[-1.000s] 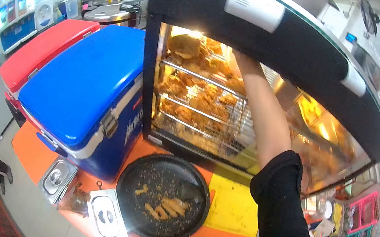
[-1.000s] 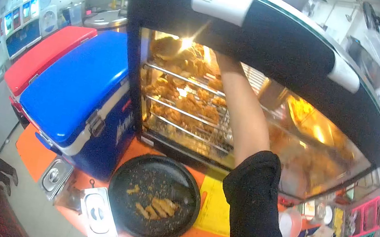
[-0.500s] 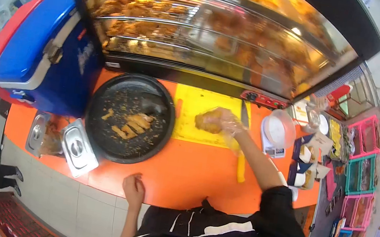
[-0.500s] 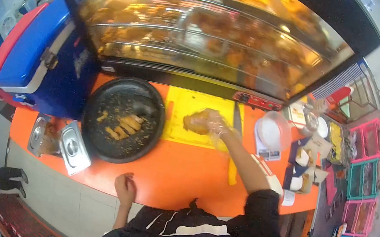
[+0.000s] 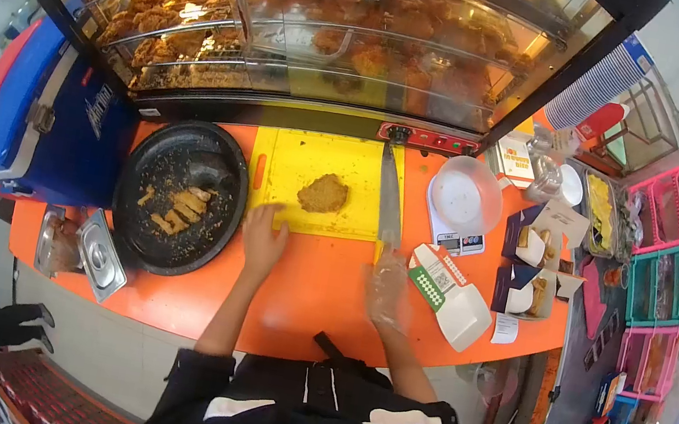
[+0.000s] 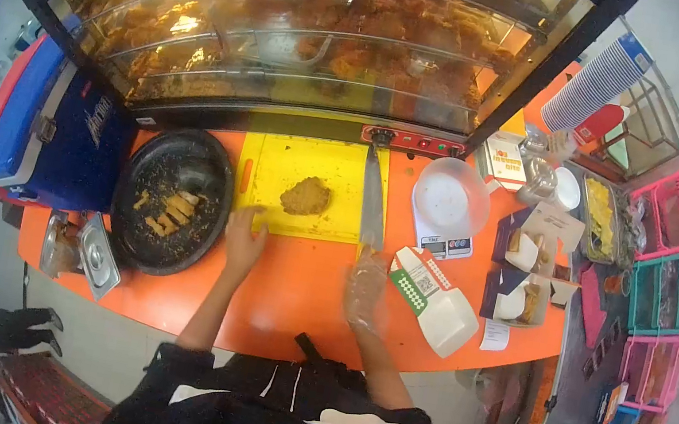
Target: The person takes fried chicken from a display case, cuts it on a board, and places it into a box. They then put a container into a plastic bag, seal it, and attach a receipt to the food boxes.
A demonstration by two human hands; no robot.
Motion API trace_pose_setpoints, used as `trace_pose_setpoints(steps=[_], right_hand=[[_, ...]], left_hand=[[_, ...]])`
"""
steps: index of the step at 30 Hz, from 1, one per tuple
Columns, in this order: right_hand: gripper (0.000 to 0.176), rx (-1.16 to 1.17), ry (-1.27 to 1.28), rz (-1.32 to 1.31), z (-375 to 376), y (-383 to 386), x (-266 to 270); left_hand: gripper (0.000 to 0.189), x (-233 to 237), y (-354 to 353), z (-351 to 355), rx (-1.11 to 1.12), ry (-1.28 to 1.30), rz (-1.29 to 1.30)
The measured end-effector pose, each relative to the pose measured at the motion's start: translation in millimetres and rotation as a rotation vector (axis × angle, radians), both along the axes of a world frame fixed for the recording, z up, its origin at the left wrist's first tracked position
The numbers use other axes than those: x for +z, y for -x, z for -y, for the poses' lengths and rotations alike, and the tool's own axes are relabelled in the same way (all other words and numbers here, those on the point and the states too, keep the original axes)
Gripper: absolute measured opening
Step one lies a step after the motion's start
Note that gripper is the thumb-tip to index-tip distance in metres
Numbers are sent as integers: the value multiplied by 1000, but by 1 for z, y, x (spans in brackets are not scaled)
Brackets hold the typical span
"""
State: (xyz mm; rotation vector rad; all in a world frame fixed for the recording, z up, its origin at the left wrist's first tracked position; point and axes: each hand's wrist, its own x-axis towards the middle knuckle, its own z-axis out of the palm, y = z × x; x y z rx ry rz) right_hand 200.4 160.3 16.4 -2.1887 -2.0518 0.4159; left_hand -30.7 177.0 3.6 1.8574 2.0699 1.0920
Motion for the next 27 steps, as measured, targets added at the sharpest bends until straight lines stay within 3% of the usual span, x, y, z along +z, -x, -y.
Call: trace_pose_setpoints(steps=[1, 3, 4, 9, 10, 12, 13, 15, 18, 21, 25, 27], right_hand=[[57, 11, 8, 4, -1, -6, -21], [60, 285, -159, 1266, -6, -16, -66], [60, 290, -163, 1261, -5, -19, -61], [30, 15, -58, -167, 9, -36, 22], [30, 17, -51, -167, 5, -28, 42], [13, 149, -61, -373, -10, -2, 74], [13, 151, -41, -364, -17, 10, 63], [21, 178, -284, -471, -32, 35, 27], [25, 180, -92, -273, -48, 53, 17], [26, 196, -122, -202, -51, 48, -23], [25, 234, 55, -117, -54, 46, 16], [25, -314, 375, -1091, -51, 44, 58]], left_hand=[[22, -1, -2, -13, 1, -17, 15], [23, 7, -2, -32, -24, -38, 68], [24, 13, 1, -40, -60, -69, 116], [21, 55, 32, -61, -115, -157, 104], [23, 64, 38, -70, -178, -230, 50], [28, 82, 42, -90, -297, -333, -54], [32, 89, 36, -104, -354, -368, -106], [37, 95, 28, -133, -536, -275, -262], [39, 39, 21, -172, -606, -108, -382], [40, -8, 27, -181, -646, 60, -394], [40, -22, 25, -177, -612, 153, -292], [39, -35, 29, -174, -662, 167, -117]])
